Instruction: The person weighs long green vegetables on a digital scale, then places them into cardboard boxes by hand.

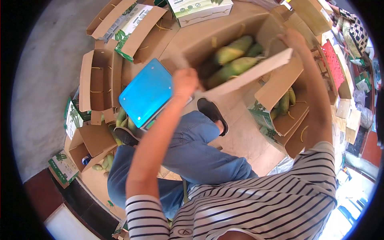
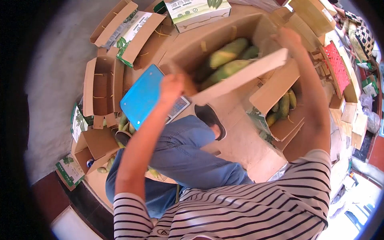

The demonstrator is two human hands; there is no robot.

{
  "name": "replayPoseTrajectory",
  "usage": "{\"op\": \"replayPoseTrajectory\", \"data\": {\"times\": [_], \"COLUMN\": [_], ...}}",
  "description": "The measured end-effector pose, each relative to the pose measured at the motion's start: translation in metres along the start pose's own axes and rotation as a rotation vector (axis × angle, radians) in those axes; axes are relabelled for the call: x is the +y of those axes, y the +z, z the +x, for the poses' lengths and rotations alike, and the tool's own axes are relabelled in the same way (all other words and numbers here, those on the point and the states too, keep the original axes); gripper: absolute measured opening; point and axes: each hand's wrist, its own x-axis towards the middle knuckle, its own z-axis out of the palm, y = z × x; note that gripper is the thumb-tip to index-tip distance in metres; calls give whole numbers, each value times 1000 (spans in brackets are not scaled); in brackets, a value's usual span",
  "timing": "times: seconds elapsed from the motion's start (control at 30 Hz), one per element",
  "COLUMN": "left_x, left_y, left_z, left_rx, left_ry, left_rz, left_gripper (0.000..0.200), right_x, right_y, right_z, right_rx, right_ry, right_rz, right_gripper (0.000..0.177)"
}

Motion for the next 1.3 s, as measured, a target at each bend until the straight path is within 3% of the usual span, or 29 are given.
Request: {"op": "replayPoseTrajectory", "data": {"times": [0.1, 0.13, 0.2, 0.3, 0.4, 0.5, 0.67, 0.8, 0.93, 1.2, 1.3], "left_x": [33, 41, 60, 102, 100, 69, 18, -31, -68, -58, -53], "left_y": [76, 93, 95, 43, -19, -84, -172, -187, -176, -157, -159], "left_z": [-7, -10, -23, -35, -50, -71, -129, -165, -180, -149, -140], "left_rx": [-184, -375, -560, -661, -518, -326, -105, 90, 54, -101, -137], "left_ry": [-275, -362, -166, 17, 152, 217, -33, -31, -124, -87, -108], "left_rz": [-374, -447, -401, -317, -283, -184, 16, 294, 343, 547, 539], "left_gripper": [46, 42, 38, 38, 35, 26, 18, 20, 18, 22, 20], "right_x": [56, 71, 94, 129, 76, 4, -78, -142, -202, -269, -281], "right_y": [14, 29, 75, 141, 150, 105, 77, 80, 92, 119, 112], "right_z": [4, 3, 1, 9, -3, -4, 17, 43, 72, 150, 175], "right_rx": [-75, -49, 6, -229, 98, 303, 385, 271, 233, 110, -70], "right_ry": [127, 143, 176, 405, 234, -49, -306, -416, -411, -357, -313], "right_rz": [-34, -43, -61, 268, 317, 459, 410, 327, 297, 174, 85], "right_gripper": [38, 37, 35, 31, 27, 23, 23, 27, 33, 43, 46]}}
